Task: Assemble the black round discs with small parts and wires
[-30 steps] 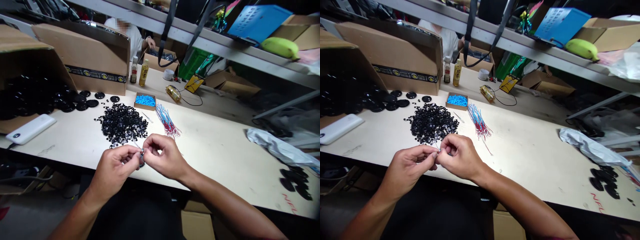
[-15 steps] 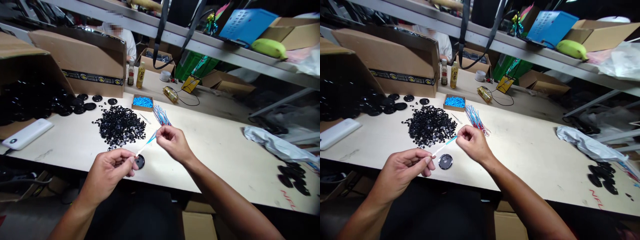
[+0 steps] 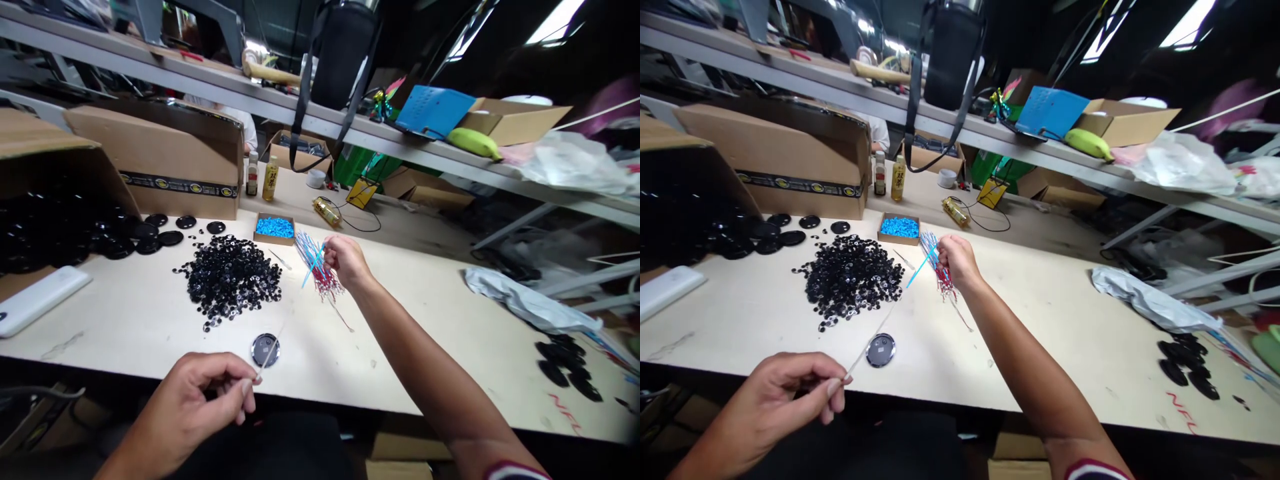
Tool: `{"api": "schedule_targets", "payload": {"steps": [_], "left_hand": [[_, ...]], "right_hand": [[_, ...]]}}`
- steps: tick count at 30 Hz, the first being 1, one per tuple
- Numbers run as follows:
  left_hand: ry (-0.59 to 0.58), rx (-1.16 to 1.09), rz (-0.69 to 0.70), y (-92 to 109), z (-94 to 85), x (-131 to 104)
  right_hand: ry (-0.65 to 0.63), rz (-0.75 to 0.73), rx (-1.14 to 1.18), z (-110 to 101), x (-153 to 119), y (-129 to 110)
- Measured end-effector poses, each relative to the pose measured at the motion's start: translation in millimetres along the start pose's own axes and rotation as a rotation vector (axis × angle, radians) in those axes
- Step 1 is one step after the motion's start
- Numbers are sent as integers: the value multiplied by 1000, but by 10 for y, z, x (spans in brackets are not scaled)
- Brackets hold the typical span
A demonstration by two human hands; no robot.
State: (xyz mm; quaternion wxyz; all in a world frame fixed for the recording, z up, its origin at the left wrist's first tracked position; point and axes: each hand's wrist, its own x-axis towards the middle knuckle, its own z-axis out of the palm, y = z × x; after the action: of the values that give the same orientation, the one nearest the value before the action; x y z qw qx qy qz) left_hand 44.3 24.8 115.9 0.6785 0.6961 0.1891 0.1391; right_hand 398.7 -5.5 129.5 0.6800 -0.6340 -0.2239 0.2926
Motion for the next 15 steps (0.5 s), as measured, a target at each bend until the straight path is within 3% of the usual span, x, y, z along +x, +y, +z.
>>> {"api": "schedule_targets", "payload": {"steps": [9,15], "left_hand": [[-37,70,-35,-212,0,-99],[-41,108,29,-363,-52,-173]], "right_hand": [[-42,182,232,296,267,-95],[-91,252,285,456,506,-61]]}}
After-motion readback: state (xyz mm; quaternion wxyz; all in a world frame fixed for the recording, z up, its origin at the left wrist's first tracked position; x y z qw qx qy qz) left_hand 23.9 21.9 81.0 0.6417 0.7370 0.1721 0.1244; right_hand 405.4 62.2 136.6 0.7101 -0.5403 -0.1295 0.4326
